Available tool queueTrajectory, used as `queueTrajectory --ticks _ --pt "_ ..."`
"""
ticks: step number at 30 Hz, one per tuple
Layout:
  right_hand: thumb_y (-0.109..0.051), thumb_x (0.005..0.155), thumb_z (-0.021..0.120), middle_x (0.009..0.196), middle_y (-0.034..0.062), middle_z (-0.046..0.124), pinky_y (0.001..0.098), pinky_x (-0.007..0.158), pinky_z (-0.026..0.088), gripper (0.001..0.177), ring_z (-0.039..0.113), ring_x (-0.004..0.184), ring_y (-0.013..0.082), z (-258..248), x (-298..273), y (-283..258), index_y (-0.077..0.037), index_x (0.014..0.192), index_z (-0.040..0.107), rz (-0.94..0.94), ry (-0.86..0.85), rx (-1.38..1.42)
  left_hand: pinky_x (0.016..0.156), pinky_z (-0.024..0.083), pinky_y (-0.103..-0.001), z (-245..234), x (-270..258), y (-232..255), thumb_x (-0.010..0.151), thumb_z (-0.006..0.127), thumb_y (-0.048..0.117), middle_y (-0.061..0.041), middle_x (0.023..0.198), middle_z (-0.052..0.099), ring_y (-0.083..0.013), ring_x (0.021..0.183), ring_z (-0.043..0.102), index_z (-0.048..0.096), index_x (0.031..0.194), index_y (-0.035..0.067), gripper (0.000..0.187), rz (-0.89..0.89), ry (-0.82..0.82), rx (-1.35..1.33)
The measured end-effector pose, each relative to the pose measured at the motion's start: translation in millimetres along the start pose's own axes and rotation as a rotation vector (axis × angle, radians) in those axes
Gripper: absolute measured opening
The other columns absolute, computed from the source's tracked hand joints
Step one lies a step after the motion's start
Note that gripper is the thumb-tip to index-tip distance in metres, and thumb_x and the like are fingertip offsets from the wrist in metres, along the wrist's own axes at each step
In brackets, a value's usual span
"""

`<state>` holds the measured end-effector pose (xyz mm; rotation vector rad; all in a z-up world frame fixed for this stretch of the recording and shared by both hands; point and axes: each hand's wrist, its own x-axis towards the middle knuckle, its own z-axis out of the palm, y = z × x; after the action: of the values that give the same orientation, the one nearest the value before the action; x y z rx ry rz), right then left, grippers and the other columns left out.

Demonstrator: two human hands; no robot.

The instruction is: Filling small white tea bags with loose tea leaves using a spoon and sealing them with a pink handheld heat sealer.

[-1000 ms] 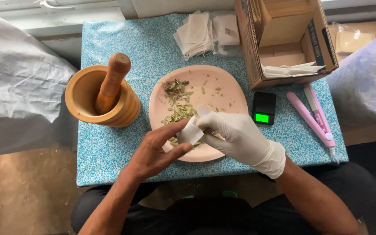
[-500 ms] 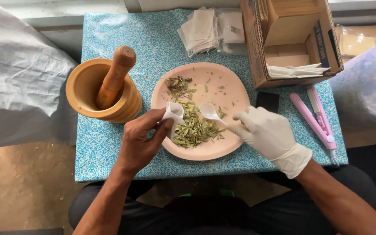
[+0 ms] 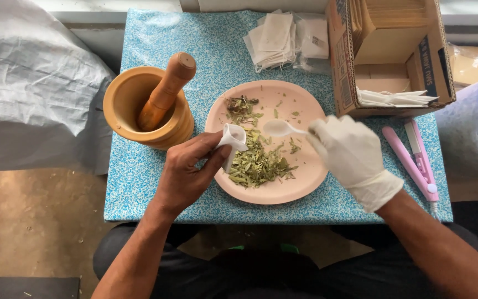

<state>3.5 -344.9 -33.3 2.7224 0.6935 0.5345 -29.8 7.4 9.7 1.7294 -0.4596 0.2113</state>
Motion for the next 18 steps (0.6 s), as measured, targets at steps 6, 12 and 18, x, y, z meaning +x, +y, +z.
queueTrajectory --ticks 6,12,18 --pt "-0.046 0.113 0.068 0.09 -0.0079 0.055 0.0282 0.071 0.057 0.017 0.066 0.083 0.0152 24 38 9 -0.03 0.109 0.065 -0.044 0.073 0.071 0.079 0.072 -0.046 -4 2 -1 0.105 0.077 0.004 -0.021 0.112 0.085 -0.031 0.1 0.085 0.082 0.128 -0.002 0.024 0.013 -0.009 0.033" --pt "-0.044 0.113 0.068 0.091 -0.0056 0.057 0.0309 0.073 0.061 0.018 0.07 0.087 0.0175 14 41 -13 -0.03 0.104 0.063 -0.044 0.008 0.29 0.079 0.071 -0.042 -9 1 -3 0.105 0.078 0.005 -0.02 0.112 0.085 -0.0281 0.101 0.084 0.082 0.127 -0.001 0.024 -0.002 0.0 0.071" --pt "-0.034 0.111 0.069 0.102 -0.004 0.065 0.0386 0.085 0.063 0.008 0.072 0.102 0.024 -13 43 -8 -0.026 0.108 0.067 0.073 -0.334 0.634 0.079 0.071 -0.045 -9 -1 -6 0.107 0.074 0.004 -0.023 0.112 0.083 -0.0311 0.1 0.084 0.08 0.129 -0.005 0.024 -0.009 0.008 0.067"
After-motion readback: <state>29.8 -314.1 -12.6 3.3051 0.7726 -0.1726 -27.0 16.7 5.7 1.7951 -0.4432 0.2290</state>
